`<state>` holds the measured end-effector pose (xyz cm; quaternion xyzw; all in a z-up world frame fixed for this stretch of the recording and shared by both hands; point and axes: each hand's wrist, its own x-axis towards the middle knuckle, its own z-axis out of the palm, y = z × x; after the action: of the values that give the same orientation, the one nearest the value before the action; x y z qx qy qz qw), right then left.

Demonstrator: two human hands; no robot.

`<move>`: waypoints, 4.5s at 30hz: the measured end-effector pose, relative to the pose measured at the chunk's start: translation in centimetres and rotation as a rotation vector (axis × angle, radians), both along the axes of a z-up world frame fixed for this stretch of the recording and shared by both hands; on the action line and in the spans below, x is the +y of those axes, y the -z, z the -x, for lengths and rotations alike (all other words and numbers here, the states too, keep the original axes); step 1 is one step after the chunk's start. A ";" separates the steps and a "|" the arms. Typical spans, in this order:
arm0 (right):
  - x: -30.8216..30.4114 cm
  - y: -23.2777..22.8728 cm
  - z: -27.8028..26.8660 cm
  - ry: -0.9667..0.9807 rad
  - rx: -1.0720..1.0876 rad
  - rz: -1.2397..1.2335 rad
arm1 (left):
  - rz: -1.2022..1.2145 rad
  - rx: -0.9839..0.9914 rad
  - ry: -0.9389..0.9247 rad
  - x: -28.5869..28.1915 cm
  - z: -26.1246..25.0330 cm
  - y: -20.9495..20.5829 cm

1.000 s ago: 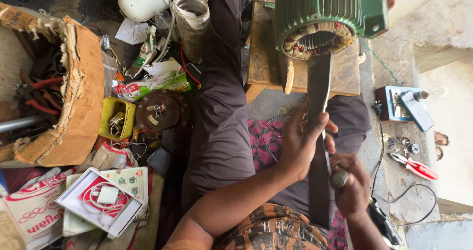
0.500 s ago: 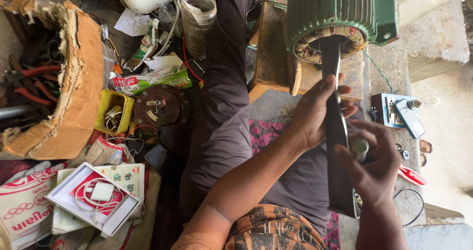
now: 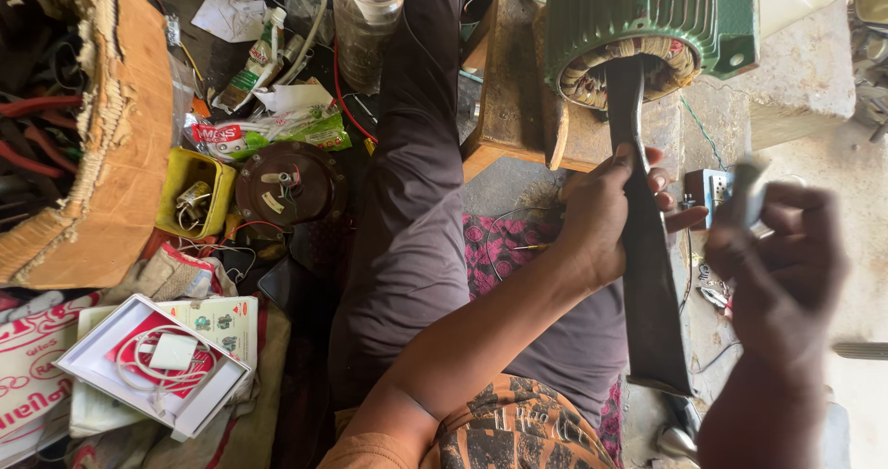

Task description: The person uses a metal bar and a cylindrical tool to repeatedly tap and adjust the internal windings of a green electric motor. They also use a screwdriver to make adjustments to the motor's interior.

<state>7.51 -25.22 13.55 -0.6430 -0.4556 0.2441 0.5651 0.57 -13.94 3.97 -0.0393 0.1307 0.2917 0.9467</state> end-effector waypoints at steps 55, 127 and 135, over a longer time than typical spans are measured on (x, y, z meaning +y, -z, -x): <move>10.0 -1.2 -2.0 -0.146 -1.450 -0.307 | -0.002 -0.276 -0.069 -1.1 0.4 1.1; 9.4 0.5 -3.2 -0.157 -1.306 -0.341 | 0.000 -0.120 -0.036 -1.1 1.3 -0.1; 8.1 0.7 -4.6 -0.128 -1.278 -0.360 | 0.016 -0.324 -0.080 -2.2 1.1 0.9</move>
<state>12.15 -17.09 12.82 -0.5284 -0.7718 -0.2321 0.2669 -0.58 -16.11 3.07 -0.0985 -0.0229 0.3181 0.9426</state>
